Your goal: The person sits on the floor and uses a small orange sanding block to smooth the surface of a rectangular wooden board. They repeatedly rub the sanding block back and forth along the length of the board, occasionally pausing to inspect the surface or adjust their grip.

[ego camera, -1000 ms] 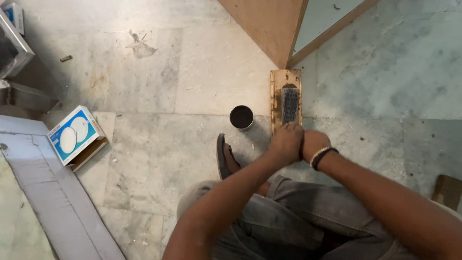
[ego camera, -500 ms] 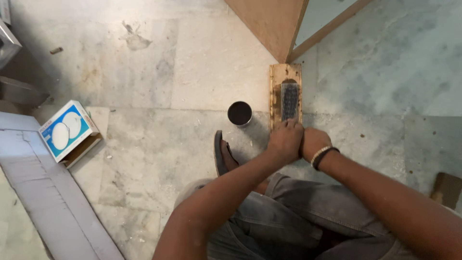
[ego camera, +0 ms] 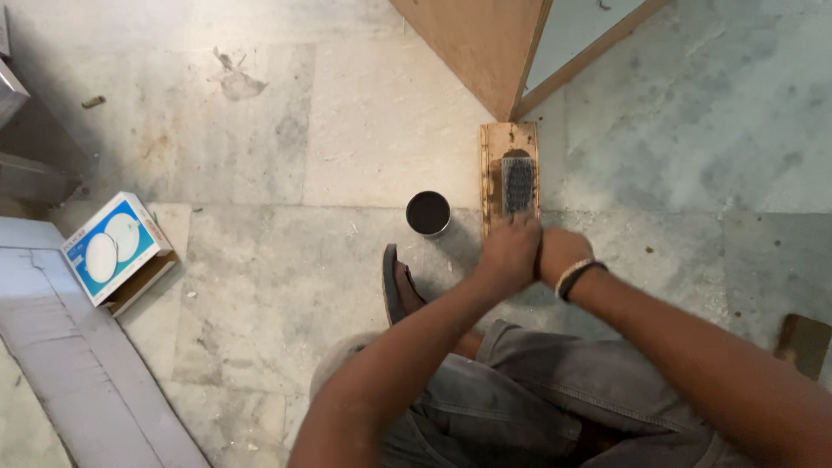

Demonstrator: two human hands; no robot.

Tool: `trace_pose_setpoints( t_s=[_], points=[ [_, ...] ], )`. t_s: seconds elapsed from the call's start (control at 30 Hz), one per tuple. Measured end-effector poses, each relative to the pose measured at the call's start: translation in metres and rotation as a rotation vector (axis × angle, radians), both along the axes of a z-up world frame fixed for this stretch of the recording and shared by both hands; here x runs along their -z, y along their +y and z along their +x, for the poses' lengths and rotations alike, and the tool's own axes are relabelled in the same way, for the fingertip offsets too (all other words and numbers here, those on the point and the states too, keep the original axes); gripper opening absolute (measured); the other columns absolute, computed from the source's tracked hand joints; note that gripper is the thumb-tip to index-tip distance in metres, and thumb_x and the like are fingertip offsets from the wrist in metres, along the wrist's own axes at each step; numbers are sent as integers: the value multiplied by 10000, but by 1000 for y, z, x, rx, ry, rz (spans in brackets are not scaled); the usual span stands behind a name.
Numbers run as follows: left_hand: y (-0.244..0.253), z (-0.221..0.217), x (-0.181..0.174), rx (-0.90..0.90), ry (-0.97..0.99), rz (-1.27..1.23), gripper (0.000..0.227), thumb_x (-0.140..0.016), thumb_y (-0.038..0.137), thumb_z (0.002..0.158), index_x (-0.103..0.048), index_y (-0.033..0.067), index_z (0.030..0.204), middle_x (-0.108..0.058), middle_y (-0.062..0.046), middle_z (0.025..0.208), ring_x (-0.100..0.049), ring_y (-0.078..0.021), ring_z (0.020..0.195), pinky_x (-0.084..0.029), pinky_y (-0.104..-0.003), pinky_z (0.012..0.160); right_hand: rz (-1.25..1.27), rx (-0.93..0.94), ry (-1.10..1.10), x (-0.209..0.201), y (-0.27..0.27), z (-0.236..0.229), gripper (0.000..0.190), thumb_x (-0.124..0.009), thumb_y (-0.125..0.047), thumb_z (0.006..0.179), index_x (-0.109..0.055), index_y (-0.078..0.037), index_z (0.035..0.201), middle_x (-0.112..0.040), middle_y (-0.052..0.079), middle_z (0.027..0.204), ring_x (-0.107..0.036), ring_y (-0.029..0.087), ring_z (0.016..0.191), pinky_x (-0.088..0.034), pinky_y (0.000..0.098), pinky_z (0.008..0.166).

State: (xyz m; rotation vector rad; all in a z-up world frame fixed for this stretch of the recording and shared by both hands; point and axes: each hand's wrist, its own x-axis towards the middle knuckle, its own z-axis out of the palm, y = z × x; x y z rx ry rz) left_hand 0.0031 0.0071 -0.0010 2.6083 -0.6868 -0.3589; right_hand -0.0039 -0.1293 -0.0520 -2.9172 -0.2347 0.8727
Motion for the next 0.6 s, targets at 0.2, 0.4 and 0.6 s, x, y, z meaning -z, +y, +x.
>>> trace_pose_setpoints(
  t_s=[0.2, 0.4, 0.6],
  points=[
    [-12, 78, 7, -10, -108, 10, 494, -819, 174, 732, -606, 54, 1161, -621, -164, 1329, -580, -346, 1288, -476, -419, 1083, -21, 57, -167, 0, 0, 76, 202, -662, -263, 914, -769, -99, 963, -761, 146, 1022, -737, 322, 981, -603, 425, 835],
    [9, 3, -19, 102, -32, -57, 959, -984, 395, 509, -523, -96, 1192, -555, -311, 1330, -521, -454, 1229, -413, -484, 1012, 45, 22, -103, 15, 5, -4, 177, -622, -221, 916, -749, -108, 966, -756, 138, 990, -743, 319, 930, -607, 433, 779],
    [-6, 74, -18, 110, -38, 86, 770, -925, 394, 587, -568, -20, 1130, -653, -217, 1205, -610, -359, 1208, -518, -414, 1023, -53, 105, -227, 38, -3, 77, 185, -625, -205, 935, -786, -117, 954, -777, 151, 1012, -761, 319, 947, -614, 422, 791]
  ],
)
